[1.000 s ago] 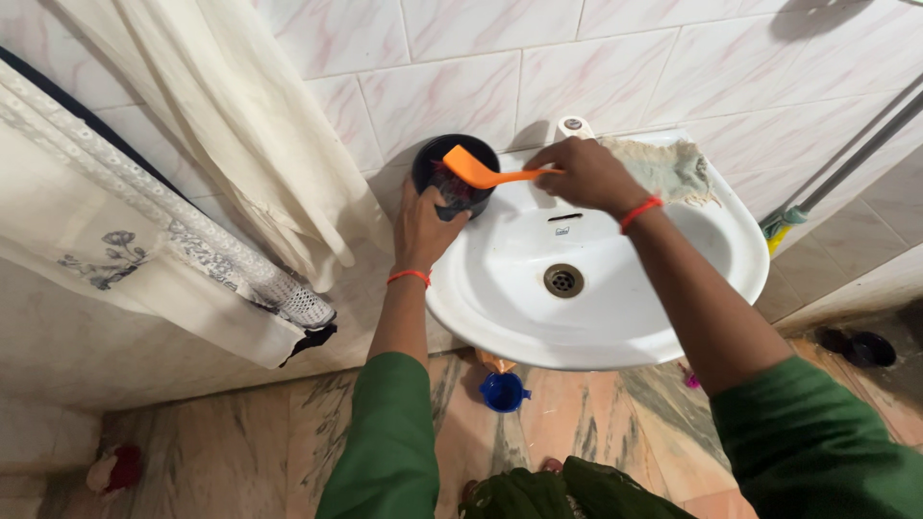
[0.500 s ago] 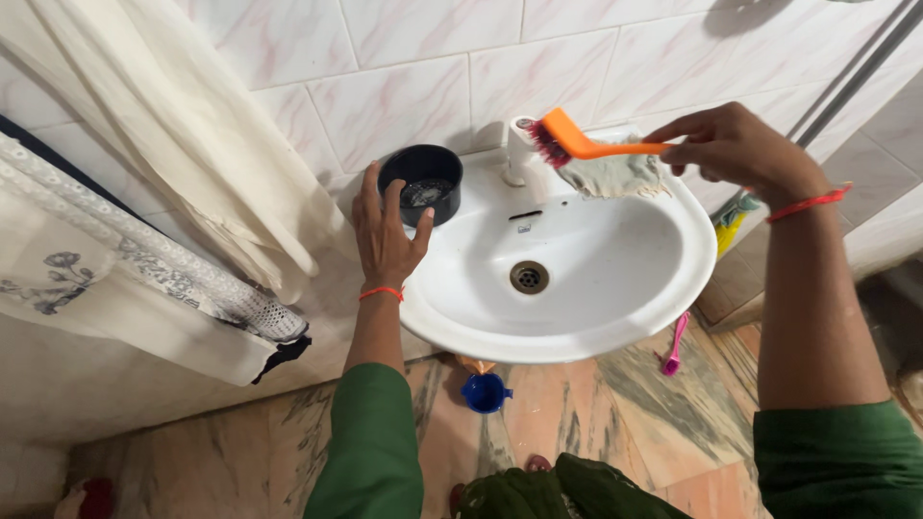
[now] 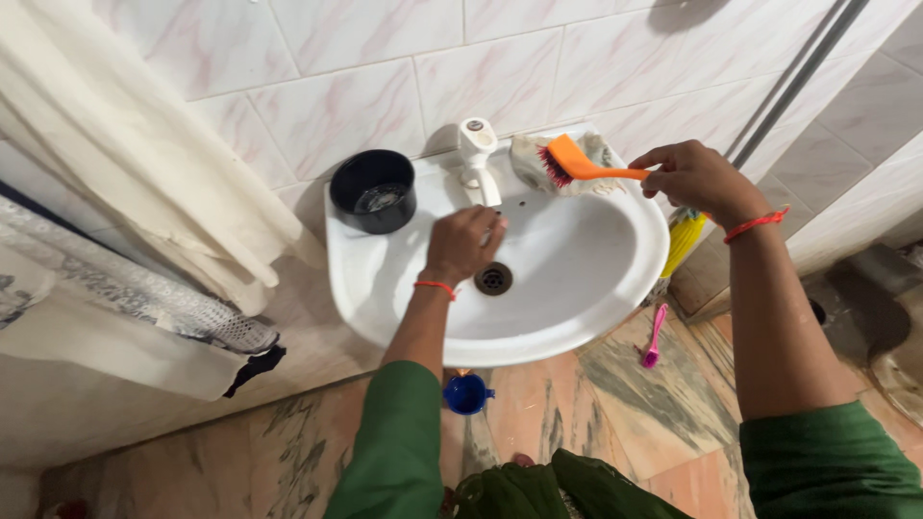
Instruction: The person scrubs a white bathroom sink using an orange brush and a black cup filled with water. They repeatedly dip the brush into the cup and scrub the sink basin, faucet, and drain area. The person also briefly handles a cloth near the faucet.
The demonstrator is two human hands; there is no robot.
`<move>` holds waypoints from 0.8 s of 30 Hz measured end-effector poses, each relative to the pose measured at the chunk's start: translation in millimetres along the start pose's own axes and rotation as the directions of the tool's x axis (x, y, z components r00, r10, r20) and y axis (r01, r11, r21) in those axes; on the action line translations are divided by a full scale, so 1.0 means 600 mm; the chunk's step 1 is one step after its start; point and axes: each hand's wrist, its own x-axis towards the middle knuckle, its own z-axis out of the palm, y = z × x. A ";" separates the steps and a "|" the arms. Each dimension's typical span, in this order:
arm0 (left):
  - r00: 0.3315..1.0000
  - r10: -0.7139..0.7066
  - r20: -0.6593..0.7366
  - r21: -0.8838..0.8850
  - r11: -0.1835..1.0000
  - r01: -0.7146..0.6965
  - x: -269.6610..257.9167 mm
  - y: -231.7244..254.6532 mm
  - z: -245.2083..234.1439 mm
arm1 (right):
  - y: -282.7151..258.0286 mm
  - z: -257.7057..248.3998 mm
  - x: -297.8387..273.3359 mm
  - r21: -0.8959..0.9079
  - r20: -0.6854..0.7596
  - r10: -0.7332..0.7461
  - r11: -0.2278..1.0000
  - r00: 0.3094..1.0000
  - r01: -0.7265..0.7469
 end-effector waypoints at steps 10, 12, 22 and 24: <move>0.996 0.041 -0.078 0.073 0.997 -0.035 0.130 0.076 0.151 | 0.055 -0.039 0.001 0.025 -0.035 0.017 1.000 0.999 -0.016; 0.987 -0.161 -0.025 0.107 0.981 0.162 0.162 0.089 0.165 | 0.074 -0.047 0.007 0.042 -0.048 0.064 0.997 0.997 -0.062; 0.997 -0.071 -0.019 0.273 0.959 0.073 0.201 0.068 0.219 | 0.128 -0.057 0.036 0.094 -0.028 0.048 0.995 0.998 -0.045; 0.989 -0.053 -0.139 0.199 0.977 0.080 0.197 0.060 0.215 | 0.120 -0.050 0.046 0.140 -0.042 -0.007 0.990 0.999 0.012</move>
